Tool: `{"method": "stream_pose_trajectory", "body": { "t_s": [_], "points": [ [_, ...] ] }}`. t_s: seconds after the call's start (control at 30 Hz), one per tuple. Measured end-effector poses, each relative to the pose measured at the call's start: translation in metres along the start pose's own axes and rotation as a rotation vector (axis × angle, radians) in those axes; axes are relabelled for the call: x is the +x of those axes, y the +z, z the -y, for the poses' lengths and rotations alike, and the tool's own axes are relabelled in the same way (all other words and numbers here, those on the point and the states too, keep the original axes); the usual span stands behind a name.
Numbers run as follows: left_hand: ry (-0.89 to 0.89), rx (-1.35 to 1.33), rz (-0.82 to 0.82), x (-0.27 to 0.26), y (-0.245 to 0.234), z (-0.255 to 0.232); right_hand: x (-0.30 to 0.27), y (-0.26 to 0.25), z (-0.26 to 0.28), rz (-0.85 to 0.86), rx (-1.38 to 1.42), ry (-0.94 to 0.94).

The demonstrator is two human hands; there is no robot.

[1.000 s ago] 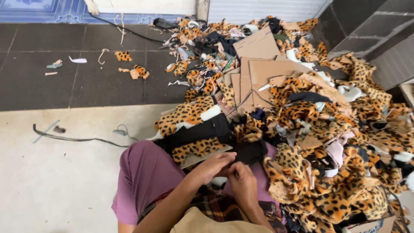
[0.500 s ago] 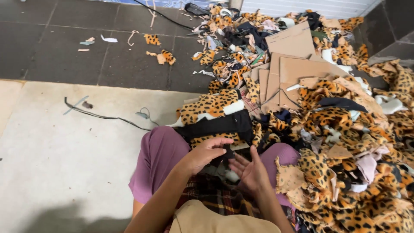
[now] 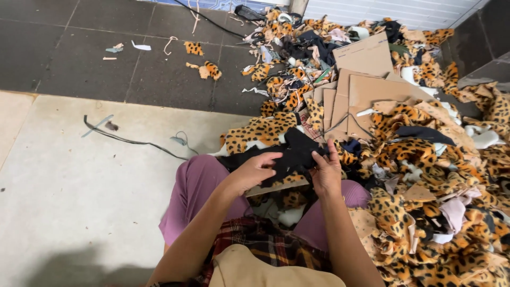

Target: The person is sorting and arranging leopard-print and black fabric scraps onto cardboard templates on the floor.

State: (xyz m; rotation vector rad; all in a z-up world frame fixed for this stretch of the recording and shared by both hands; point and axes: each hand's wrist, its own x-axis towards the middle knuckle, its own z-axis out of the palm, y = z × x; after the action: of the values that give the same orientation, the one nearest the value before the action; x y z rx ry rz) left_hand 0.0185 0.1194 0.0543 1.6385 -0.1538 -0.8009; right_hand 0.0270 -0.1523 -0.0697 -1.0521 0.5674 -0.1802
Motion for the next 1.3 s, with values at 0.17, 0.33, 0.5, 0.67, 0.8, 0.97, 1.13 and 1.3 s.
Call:
{"method": "stream_pose_trajectory", "body": {
  "t_s": [0.17, 0.33, 0.5, 0.67, 0.8, 0.97, 1.13, 1.3],
  "points": [
    [-0.143, 0.194, -0.105, 0.011, -0.004, 0.036, 0.037, -0.043, -0.044, -0.034, -0.649, 0.074],
    [-0.275, 0.275, -0.128, -0.004, -0.011, 0.046, -0.030, 0.005, -0.005, 0.013, -1.348, 0.008],
    [-0.186, 0.349, -0.248, 0.013, -0.013, 0.063, -0.065, 0.051, -0.014, 0.115, -1.809, -0.711],
    [-0.261, 0.720, -0.246, 0.006, 0.007, 0.021, -0.070, 0.104, -0.020, 0.469, -1.878, -0.335],
    [-0.330, 0.971, -0.298, 0.048, 0.020, 0.114, -0.056, 0.105, -0.045, 0.549, -1.911, -0.268],
    [-0.286, 1.052, -0.337, 0.058, 0.026, 0.137, -0.043, 0.097, -0.064, 0.559, -1.970, -0.263],
    [-0.063, 1.132, -0.498, 0.069, 0.024, 0.165, -0.040, 0.099, -0.062, 0.520, -1.977, -0.274],
    [-0.339, 0.989, -0.266, 0.057, 0.021, 0.124, -0.039, 0.097, -0.043, 0.616, -1.835, -0.229]
  ]
}}
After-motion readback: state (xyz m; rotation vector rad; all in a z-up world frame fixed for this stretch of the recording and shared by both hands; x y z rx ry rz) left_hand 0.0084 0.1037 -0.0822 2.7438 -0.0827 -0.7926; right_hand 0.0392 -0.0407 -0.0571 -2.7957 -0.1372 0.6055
